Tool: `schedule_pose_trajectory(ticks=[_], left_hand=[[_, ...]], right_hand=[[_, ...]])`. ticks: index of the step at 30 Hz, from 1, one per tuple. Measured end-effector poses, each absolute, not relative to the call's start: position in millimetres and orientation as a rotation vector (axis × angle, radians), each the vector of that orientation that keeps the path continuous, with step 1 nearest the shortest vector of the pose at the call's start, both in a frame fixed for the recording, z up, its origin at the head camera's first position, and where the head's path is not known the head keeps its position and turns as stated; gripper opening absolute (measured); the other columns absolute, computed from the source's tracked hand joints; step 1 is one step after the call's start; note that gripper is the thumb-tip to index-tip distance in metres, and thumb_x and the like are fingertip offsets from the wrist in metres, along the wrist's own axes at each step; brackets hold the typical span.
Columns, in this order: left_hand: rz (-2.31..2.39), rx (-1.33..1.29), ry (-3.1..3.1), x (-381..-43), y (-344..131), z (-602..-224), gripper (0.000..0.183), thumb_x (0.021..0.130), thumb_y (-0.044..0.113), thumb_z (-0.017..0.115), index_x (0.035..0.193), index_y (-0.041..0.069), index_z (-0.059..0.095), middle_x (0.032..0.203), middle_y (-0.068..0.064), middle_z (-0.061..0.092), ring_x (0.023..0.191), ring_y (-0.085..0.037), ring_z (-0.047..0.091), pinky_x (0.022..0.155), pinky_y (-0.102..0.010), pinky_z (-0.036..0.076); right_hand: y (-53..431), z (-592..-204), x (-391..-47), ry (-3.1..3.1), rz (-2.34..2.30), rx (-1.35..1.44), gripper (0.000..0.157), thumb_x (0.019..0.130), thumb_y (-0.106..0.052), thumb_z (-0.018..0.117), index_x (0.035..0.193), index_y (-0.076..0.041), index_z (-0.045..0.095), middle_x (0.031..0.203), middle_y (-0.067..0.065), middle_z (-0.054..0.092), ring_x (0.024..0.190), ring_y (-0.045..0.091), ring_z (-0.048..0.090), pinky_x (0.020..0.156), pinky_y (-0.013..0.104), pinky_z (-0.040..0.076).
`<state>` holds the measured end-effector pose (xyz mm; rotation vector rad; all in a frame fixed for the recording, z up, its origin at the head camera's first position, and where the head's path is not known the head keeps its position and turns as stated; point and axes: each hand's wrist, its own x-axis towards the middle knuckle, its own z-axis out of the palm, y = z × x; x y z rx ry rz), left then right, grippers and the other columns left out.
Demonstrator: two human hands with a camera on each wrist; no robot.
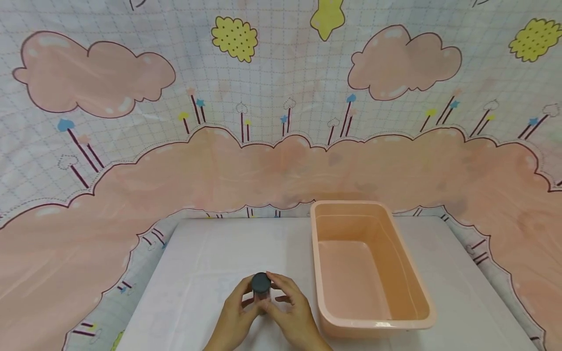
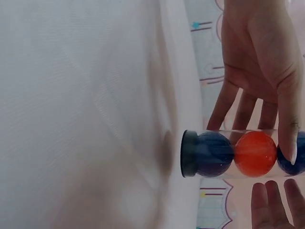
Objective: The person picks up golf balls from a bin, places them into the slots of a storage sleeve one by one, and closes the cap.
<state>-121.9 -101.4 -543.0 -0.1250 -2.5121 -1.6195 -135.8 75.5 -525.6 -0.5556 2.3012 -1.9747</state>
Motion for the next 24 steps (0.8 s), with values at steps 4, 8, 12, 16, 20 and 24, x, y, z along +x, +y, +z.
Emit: schedule_pose_trajectory(ticks=[4,8,12,16,20,24], left_hand=[[-1.650,-0.136,-2.493,-128,-101,-544,0.054,0.089,0.031,0.081,0.136,0.041,0.057,0.131,0.017,0.064,0.119,-0.019,0.063,0.094,-0.036,0.060],[-1.659,-0.138,-2.479,-132,-101,-546,0.052,0.089,0.032,0.082,0.134,0.039,0.058,0.131,0.016,0.065,0.119,-0.020,0.065,0.094,-0.031,0.059],[-1.654,-0.140,-2.473,-135,-101,-548,0.052,0.089,0.029,0.083,0.133,0.039,0.058,0.129,0.015,0.066,0.119,-0.021,0.065,0.094,-0.032,0.059],[-1.673,-0.131,-2.456,-139,-101,-549,0.051,0.088,0.030,0.084,0.132,0.038,0.059,0.127,0.016,0.066,0.119,-0.021,0.066,0.094,-0.031,0.059],[-1.675,-0.132,-2.448,-142,-100,-550,0.051,0.087,0.031,0.084,0.132,0.038,0.060,0.126,0.017,0.067,0.121,-0.022,0.066,0.095,-0.031,0.059],[-1.666,-0.138,-2.448,-144,-100,-551,0.050,0.088,0.030,0.083,0.132,0.039,0.059,0.124,0.016,0.067,0.122,-0.022,0.065,0.095,-0.033,0.060]], right_hand=[[80,-530,-134,2.299,-2.000,-0.498,0.063,0.093,-0.023,0.078,0.150,-0.032,0.052,0.146,0.000,0.056,0.125,0.028,0.059,0.097,0.031,0.055],[85,-534,-131,2.313,-1.998,-0.466,0.060,0.091,-0.014,0.078,0.147,-0.025,0.057,0.142,0.006,0.059,0.121,0.029,0.061,0.095,0.033,0.057],[90,-538,-127,2.325,-2.003,-0.430,0.053,0.091,-0.011,0.078,0.140,-0.021,0.061,0.138,0.013,0.060,0.117,0.028,0.063,0.091,0.032,0.059],[95,-541,-125,2.325,-1.991,-0.363,0.050,0.091,-0.009,0.077,0.138,-0.019,0.062,0.137,0.017,0.060,0.116,0.027,0.062,0.089,0.030,0.058],[99,-545,-123,2.310,-1.960,-0.304,0.050,0.090,-0.011,0.076,0.138,-0.011,0.062,0.138,0.017,0.059,0.116,0.031,0.061,0.089,0.030,0.057],[103,-549,-121,2.288,-1.921,-0.287,0.049,0.090,-0.012,0.076,0.136,-0.007,0.062,0.137,0.014,0.059,0.116,0.030,0.059,0.088,0.029,0.055]])
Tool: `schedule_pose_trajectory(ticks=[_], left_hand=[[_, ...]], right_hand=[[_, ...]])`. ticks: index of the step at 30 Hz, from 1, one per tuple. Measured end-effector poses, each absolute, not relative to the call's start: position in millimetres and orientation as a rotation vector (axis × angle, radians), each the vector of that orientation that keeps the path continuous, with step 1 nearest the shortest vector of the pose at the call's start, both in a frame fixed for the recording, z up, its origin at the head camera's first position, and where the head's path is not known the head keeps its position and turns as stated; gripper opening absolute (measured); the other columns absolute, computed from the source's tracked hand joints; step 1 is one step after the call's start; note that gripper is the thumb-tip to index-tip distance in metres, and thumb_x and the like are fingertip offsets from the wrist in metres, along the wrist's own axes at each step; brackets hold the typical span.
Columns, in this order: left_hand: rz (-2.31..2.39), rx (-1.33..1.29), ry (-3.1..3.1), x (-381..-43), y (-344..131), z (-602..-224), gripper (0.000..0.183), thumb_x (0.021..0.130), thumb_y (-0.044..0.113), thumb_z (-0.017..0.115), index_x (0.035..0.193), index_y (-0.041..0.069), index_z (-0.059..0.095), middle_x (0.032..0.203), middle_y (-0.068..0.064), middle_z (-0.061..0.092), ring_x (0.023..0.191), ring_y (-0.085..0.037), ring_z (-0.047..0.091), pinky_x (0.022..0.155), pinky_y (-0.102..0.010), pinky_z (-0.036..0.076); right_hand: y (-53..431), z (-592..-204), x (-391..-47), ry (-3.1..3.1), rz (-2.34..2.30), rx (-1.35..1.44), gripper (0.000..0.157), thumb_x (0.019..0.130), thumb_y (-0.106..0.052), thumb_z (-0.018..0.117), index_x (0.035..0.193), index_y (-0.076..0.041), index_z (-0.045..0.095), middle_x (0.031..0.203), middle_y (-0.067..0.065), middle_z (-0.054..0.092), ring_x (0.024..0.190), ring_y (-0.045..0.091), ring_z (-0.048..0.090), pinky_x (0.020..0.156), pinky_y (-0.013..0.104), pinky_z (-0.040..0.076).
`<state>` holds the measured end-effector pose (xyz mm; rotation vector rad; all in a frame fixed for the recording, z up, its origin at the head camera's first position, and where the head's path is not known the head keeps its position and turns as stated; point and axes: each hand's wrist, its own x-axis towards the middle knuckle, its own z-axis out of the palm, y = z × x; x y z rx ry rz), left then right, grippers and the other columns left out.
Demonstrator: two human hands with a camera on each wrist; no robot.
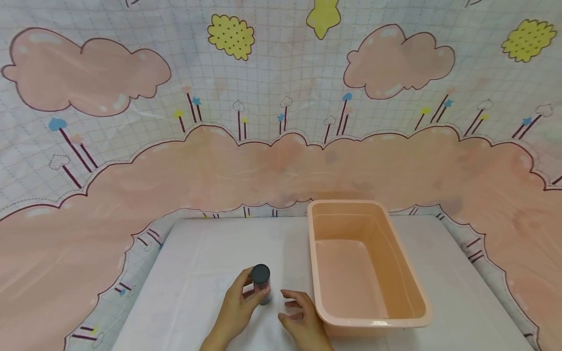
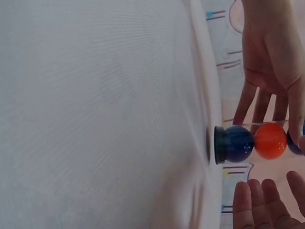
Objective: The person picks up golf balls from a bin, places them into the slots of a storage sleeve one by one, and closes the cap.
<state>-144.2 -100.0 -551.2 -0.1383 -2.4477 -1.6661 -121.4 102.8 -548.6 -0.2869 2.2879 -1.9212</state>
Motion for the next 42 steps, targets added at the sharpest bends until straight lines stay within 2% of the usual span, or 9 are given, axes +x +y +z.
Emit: schedule_pose_trajectory(ticks=[8,15,24,30,36,39,42], left_hand=[[-1.672,-0.133,-2.445,-152,-99,-550,0.049,0.088,0.031,0.083,0.131,0.037,0.060,0.125,0.014,0.067,0.124,-0.026,0.064,0.096,-0.034,0.060],[-1.703,-0.138,-2.430,-158,-99,-552,0.047,0.089,0.028,0.083,0.130,0.035,0.061,0.126,0.011,0.066,0.125,-0.027,0.064,0.097,-0.031,0.059],[-1.674,-0.138,-2.432,-165,-101,-554,0.048,0.089,0.031,0.082,0.131,0.032,0.060,0.129,0.006,0.065,0.124,-0.032,0.064,0.093,-0.033,0.061],[-1.688,-0.136,-2.441,-165,-100,-552,0.053,0.089,0.029,0.083,0.136,0.029,0.058,0.135,0.003,0.064,0.126,-0.033,0.062,0.096,-0.040,0.060],[-1.674,-0.080,-2.464,-159,-101,-549,0.061,0.086,0.033,0.086,0.139,0.027,0.056,0.140,0.001,0.061,0.124,-0.026,0.062,0.097,-0.046,0.058],[-1.636,-0.060,-2.470,-152,-103,-547,0.065,0.084,0.033,0.088,0.140,0.028,0.055,0.138,0.003,0.060,0.123,-0.024,0.062,0.096,-0.046,0.058],[-1.604,-0.068,-2.473,-146,-106,-543,0.068,0.082,0.033,0.089,0.141,0.028,0.055,0.137,0.003,0.059,0.123,-0.027,0.063,0.096,-0.046,0.058]], right_hand=[[103,-550,-120,2.263,-1.911,-0.291,0.045,0.088,-0.011,0.078,0.131,-0.007,0.065,0.131,0.013,0.061,0.111,0.025,0.060,0.083,0.023,0.055],[101,-552,-119,2.296,-1.897,-0.315,0.041,0.086,-0.012,0.079,0.126,-0.008,0.069,0.126,0.012,0.063,0.105,0.022,0.064,0.079,0.023,0.056],[100,-552,-121,2.319,-1.897,-0.349,0.036,0.087,-0.012,0.078,0.122,-0.007,0.069,0.123,0.013,0.063,0.101,0.021,0.066,0.076,0.022,0.056],[100,-551,-122,2.327,-1.916,-0.367,0.037,0.087,-0.011,0.078,0.123,-0.005,0.069,0.122,0.014,0.063,0.100,0.020,0.065,0.076,0.023,0.057],[99,-545,-122,2.314,-1.933,-0.364,0.037,0.088,-0.011,0.077,0.124,-0.006,0.069,0.123,0.013,0.064,0.102,0.020,0.065,0.077,0.023,0.057],[99,-542,-122,2.298,-1.937,-0.364,0.038,0.089,-0.011,0.077,0.125,-0.007,0.068,0.126,0.013,0.064,0.104,0.021,0.064,0.079,0.023,0.056],[99,-540,-121,2.287,-1.950,-0.368,0.040,0.089,-0.012,0.077,0.128,-0.008,0.068,0.128,0.013,0.064,0.106,0.020,0.063,0.081,0.023,0.056]])
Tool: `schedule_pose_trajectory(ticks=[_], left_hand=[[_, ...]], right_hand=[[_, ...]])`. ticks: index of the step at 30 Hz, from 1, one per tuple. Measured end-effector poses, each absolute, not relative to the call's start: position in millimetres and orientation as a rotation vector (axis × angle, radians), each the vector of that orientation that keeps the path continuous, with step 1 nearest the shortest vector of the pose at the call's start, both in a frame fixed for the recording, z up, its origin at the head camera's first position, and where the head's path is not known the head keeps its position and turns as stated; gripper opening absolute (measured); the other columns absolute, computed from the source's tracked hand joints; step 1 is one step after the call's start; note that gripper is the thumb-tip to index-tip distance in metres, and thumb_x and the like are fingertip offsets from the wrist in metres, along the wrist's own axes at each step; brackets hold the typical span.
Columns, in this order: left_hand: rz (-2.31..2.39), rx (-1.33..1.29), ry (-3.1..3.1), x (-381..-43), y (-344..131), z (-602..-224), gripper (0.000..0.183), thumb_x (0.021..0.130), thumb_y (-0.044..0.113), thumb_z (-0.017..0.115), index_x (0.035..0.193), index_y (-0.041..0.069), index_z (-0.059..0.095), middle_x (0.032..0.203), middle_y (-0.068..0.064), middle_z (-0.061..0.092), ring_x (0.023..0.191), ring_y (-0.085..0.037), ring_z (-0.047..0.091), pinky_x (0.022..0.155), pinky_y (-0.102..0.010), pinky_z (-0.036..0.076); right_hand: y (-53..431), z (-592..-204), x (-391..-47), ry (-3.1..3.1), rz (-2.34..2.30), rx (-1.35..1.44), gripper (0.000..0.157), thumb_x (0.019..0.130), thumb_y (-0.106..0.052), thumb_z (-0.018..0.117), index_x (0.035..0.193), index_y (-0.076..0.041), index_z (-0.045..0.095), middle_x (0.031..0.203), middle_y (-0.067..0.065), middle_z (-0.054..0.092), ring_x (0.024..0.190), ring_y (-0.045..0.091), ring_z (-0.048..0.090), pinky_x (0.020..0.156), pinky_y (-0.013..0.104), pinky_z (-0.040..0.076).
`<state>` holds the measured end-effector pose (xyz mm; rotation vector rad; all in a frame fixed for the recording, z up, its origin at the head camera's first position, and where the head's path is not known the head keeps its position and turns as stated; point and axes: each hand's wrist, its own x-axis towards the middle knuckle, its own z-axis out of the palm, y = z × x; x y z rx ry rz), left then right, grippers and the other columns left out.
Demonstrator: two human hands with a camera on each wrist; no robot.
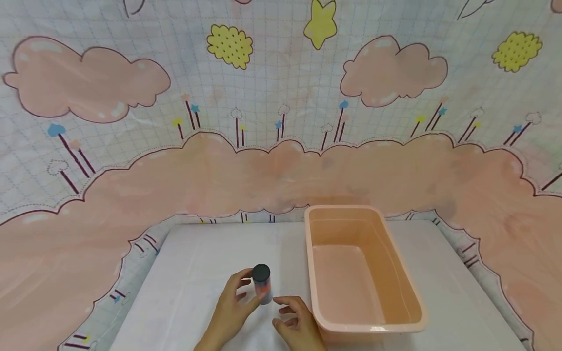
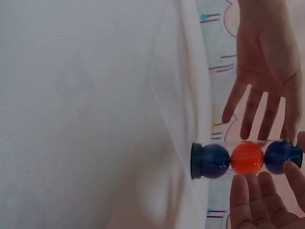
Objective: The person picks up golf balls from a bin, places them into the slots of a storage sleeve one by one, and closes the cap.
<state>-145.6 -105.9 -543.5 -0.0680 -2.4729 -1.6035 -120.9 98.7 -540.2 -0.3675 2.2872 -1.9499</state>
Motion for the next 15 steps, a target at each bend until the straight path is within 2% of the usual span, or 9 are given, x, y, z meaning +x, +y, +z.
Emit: schedule_pose_trajectory(ticks=[6,9,15], left_hand=[[-1.507,-0.093,-2.526,-131,-114,-527,0.069,0.084,0.037,0.087,0.143,0.035,0.051,0.142,0.001,0.057,0.128,-0.027,0.060,0.097,-0.047,0.059],[-1.464,-0.112,-2.545,-126,-117,-516,0.067,0.085,0.036,0.086,0.143,0.036,0.051,0.144,0.001,0.057,0.129,-0.025,0.057,0.096,-0.048,0.059],[-1.341,-0.142,-2.601,-117,-124,-501,0.065,0.087,0.037,0.085,0.142,0.039,0.051,0.143,0.010,0.056,0.128,-0.017,0.055,0.096,-0.045,0.057]], right_hand=[[95,-539,-119,2.307,-1.981,-0.487,0.043,0.091,-0.012,0.076,0.132,-0.005,0.066,0.127,0.018,0.063,0.106,0.019,0.065,0.081,0.024,0.059],[94,-534,-119,2.301,-1.973,-0.560,0.044,0.093,-0.013,0.075,0.135,-0.005,0.064,0.128,0.021,0.062,0.107,0.013,0.064,0.081,0.025,0.059],[90,-520,-118,2.294,-1.887,-0.684,0.050,0.097,-0.022,0.072,0.144,-0.011,0.060,0.132,0.021,0.060,0.111,0.005,0.061,0.081,0.024,0.058]])
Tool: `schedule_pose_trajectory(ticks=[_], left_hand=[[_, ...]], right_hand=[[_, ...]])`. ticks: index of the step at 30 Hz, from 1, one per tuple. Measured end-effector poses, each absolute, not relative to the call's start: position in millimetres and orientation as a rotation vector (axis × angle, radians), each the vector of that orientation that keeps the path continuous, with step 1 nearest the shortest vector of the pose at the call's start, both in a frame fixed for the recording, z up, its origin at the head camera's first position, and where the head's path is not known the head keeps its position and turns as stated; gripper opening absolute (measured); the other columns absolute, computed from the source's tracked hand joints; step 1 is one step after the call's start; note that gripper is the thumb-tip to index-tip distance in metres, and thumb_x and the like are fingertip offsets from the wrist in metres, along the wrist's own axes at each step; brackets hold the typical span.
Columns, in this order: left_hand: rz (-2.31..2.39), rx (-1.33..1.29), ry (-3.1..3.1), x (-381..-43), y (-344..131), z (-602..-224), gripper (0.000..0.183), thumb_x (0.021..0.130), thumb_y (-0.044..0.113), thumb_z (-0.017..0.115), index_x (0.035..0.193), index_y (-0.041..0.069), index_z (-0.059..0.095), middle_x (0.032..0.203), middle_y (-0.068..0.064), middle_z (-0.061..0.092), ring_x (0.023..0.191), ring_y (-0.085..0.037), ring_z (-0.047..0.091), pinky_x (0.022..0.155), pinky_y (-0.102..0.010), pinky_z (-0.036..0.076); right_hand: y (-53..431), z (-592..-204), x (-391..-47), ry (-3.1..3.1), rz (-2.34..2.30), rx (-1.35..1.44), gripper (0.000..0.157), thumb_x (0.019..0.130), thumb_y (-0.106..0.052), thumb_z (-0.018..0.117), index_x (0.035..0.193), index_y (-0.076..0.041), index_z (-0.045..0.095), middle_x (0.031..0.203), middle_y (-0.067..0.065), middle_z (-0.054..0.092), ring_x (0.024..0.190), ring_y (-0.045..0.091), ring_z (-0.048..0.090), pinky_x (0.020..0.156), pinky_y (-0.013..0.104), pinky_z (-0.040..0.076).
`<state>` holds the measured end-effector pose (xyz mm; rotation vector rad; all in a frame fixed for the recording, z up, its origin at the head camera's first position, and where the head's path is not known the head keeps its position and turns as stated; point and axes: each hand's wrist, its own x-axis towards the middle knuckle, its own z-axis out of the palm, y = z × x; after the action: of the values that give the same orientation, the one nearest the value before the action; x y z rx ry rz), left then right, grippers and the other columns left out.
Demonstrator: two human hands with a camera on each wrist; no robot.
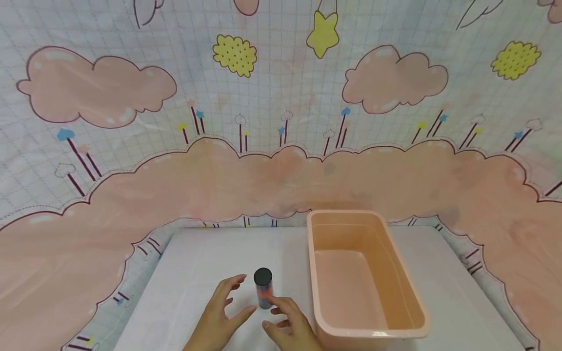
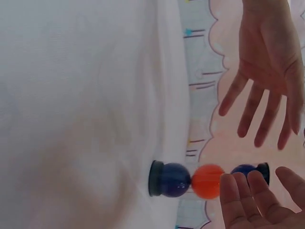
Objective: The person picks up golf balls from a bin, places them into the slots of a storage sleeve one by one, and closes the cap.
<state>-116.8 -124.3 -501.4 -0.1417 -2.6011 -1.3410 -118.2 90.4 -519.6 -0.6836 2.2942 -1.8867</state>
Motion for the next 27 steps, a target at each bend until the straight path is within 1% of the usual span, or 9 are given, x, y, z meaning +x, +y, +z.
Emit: schedule_pose_trajectory(ticks=[4,8,11,14,18,21,24,27], left_hand=[[-1.244,-0.226,-2.609,-111,-128,-497,0.065,0.089,0.038,0.083,0.145,0.039,0.049,0.144,0.012,0.054,0.127,-0.013,0.054,0.096,-0.043,0.056],[-1.135,-0.330,-2.595,-108,-129,-490,0.066,0.090,0.036,0.082,0.147,0.037,0.048,0.145,0.013,0.053,0.126,-0.012,0.054,0.095,-0.039,0.056],[-1.050,-0.403,-2.578,-107,-129,-481,0.067,0.090,0.033,0.082,0.148,0.035,0.048,0.146,0.011,0.053,0.127,-0.013,0.055,0.097,-0.040,0.057],[-0.972,-0.456,-2.570,-108,-128,-471,0.069,0.091,0.034,0.082,0.150,0.034,0.046,0.147,0.011,0.053,0.131,-0.015,0.057,0.101,-0.044,0.056],[-0.912,-0.508,-2.578,-111,-128,-456,0.069,0.093,0.039,0.079,0.152,0.033,0.044,0.149,0.013,0.050,0.136,-0.015,0.054,0.105,-0.048,0.054],[-0.886,-0.545,-2.584,-114,-129,-445,0.069,0.094,0.042,0.077,0.153,0.032,0.043,0.150,0.013,0.049,0.138,-0.013,0.051,0.108,-0.045,0.051],[-0.859,-0.580,-2.575,-118,-129,-435,0.069,0.093,0.042,0.077,0.153,0.031,0.043,0.150,0.012,0.049,0.138,-0.012,0.051,0.110,-0.041,0.051],[-0.850,-0.607,-2.560,-122,-128,-425,0.070,0.093,0.040,0.078,0.153,0.032,0.043,0.150,0.012,0.049,0.137,-0.012,0.052,0.109,-0.044,0.052]], right_hand=[[89,-513,-117,2.336,-1.858,-0.773,0.050,0.098,-0.022,0.071,0.146,-0.012,0.058,0.130,0.020,0.062,0.111,0.005,0.061,0.079,0.024,0.058],[87,-505,-115,2.369,-1.850,-0.820,0.050,0.098,-0.023,0.071,0.146,-0.011,0.058,0.131,0.017,0.063,0.111,0.004,0.061,0.079,0.025,0.059],[86,-496,-115,2.374,-1.840,-0.836,0.051,0.099,-0.024,0.071,0.147,-0.011,0.057,0.134,0.013,0.063,0.112,0.005,0.061,0.081,0.026,0.059],[87,-483,-117,2.374,-1.825,-0.876,0.052,0.101,-0.024,0.069,0.149,-0.011,0.054,0.134,0.009,0.062,0.114,0.007,0.059,0.083,0.027,0.059],[92,-461,-119,2.359,-1.798,-0.916,0.052,0.103,-0.026,0.066,0.151,-0.018,0.051,0.135,0.007,0.059,0.116,0.009,0.058,0.090,0.030,0.058],[96,-444,-119,2.346,-1.787,-0.901,0.051,0.103,-0.027,0.066,0.152,-0.026,0.049,0.140,0.005,0.058,0.119,0.012,0.059,0.094,0.030,0.056],[100,-429,-119,2.342,-1.792,-0.859,0.051,0.103,-0.029,0.066,0.151,-0.031,0.048,0.144,0.000,0.056,0.123,0.016,0.059,0.097,0.030,0.055],[104,-415,-118,2.353,-1.794,-0.823,0.053,0.103,-0.031,0.066,0.152,-0.034,0.047,0.146,-0.006,0.054,0.125,0.019,0.057,0.099,0.029,0.054]])
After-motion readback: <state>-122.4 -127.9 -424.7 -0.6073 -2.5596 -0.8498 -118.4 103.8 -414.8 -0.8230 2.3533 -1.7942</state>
